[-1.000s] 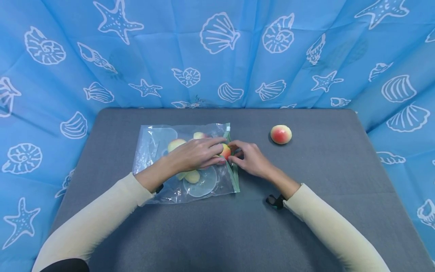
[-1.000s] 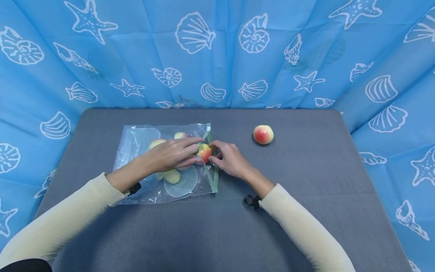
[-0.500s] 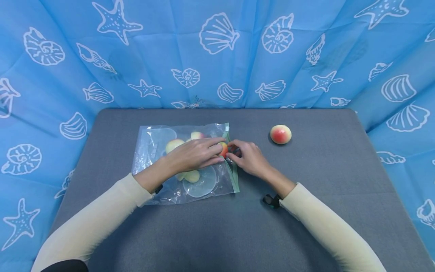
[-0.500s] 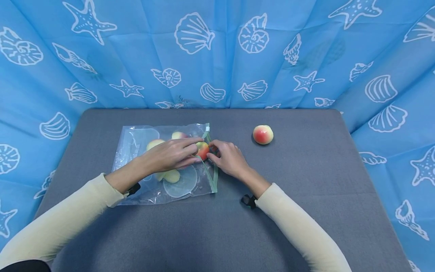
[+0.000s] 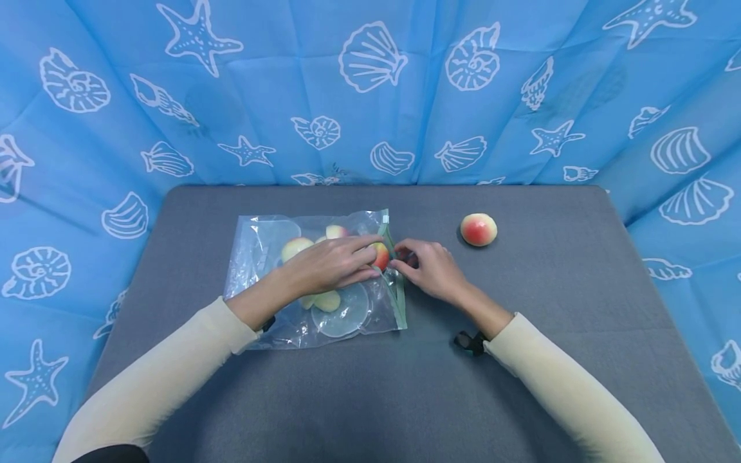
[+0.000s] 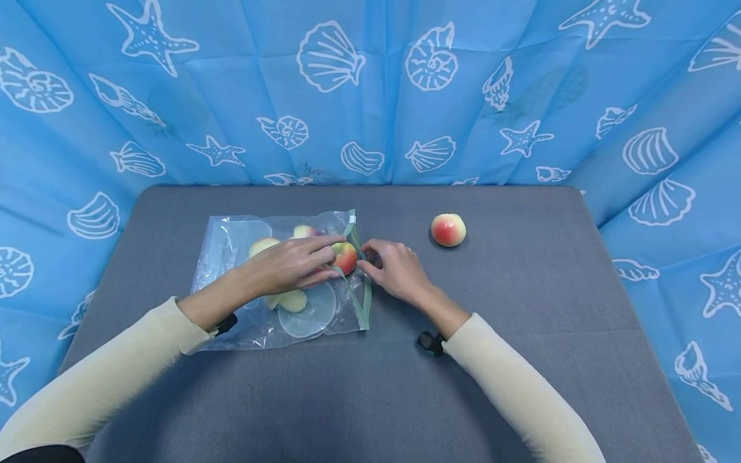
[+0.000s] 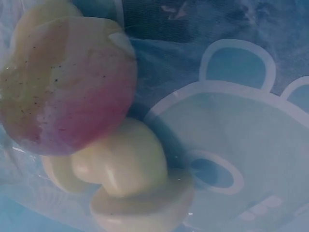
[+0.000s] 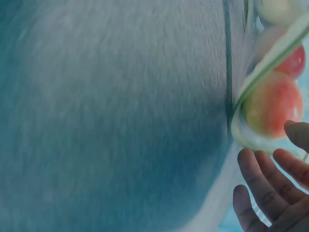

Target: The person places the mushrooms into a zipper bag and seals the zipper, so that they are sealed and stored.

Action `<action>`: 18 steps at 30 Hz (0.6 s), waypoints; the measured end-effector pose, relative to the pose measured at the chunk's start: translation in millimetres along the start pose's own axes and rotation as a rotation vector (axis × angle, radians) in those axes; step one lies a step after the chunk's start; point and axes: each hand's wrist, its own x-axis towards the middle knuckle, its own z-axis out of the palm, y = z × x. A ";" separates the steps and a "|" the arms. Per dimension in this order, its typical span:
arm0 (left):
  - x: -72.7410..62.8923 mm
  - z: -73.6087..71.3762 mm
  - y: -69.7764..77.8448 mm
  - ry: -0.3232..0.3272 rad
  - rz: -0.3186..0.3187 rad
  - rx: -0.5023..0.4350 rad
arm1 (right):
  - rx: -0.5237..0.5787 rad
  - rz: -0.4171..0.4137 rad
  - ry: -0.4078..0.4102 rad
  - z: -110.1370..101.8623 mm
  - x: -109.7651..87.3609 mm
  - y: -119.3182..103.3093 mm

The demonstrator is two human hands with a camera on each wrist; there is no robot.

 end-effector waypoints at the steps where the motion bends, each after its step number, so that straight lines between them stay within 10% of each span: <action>1: -1.0 0.7 -0.6 0.002 0.001 0.001 | -0.002 -0.001 0.002 -2.7 -0.6 0.8; 18: -12.3 3.0 -6.4 0.016 0.067 0.055 | -0.152 0.010 0.217 -56.9 -9.7 40.5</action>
